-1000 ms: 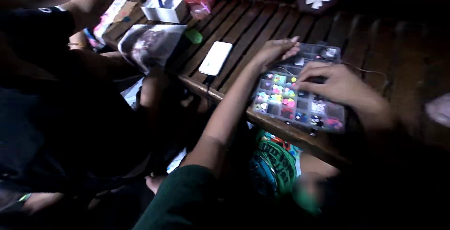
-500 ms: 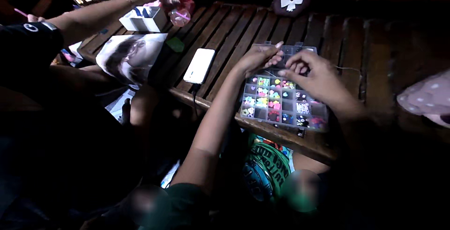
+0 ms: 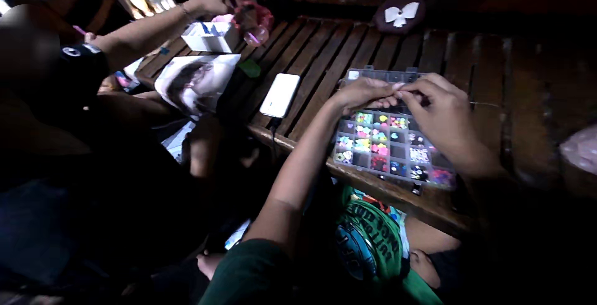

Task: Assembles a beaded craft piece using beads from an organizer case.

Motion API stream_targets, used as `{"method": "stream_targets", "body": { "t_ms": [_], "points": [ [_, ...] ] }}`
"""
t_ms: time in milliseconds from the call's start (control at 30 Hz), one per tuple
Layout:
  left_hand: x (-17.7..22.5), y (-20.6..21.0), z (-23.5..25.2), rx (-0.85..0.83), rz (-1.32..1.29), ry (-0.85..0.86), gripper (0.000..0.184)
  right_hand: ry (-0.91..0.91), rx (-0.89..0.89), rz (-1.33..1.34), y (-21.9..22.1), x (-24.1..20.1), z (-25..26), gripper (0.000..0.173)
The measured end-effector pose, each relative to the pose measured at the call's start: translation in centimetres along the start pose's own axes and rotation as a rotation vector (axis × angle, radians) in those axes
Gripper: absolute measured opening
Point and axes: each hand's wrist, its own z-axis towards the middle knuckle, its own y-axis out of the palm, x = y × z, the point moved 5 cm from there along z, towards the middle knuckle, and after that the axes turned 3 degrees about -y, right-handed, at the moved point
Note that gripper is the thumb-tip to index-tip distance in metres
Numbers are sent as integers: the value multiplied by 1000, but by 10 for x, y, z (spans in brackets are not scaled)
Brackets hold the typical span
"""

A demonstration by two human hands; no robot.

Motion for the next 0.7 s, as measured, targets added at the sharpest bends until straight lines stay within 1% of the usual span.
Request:
{"method": "stream_targets", "body": {
  "t_ms": [100,133,200,267,333,400,467,500,533,567,633,700],
  "points": [
    [1,-1,0,22,52,44,22,13,-21,-4,1,-1,2,24],
    [2,-3,2,37,55,75,22,45,-6,21,-1,-1,2,24],
    [2,-7,6,82,27,131,23,170,28,120,-8,6,2,26],
    [3,-12,8,176,-19,155,22,282,82,234,-16,13,2,30],
    [1,-20,7,290,-40,135,22,312,175,356,-26,18,1,32],
    [-2,-27,7,394,-61,116,21,317,284,484,-36,23,-1,26],
    [-3,-32,6,452,-71,109,21,308,356,583,-43,21,3,14],
    [-3,-33,6,459,-77,109,21,297,335,613,-44,18,5,10],
    [-3,-32,7,450,-84,107,22,276,258,625,-42,15,7,10],
    [-3,-32,8,434,-85,109,23,243,146,618,-39,10,7,10],
    [-4,-32,9,402,-76,113,24,133,-141,573,-25,-1,6,13],
    [-4,-32,8,381,-56,114,24,25,-410,551,-4,-10,1,10]
  ]
}}
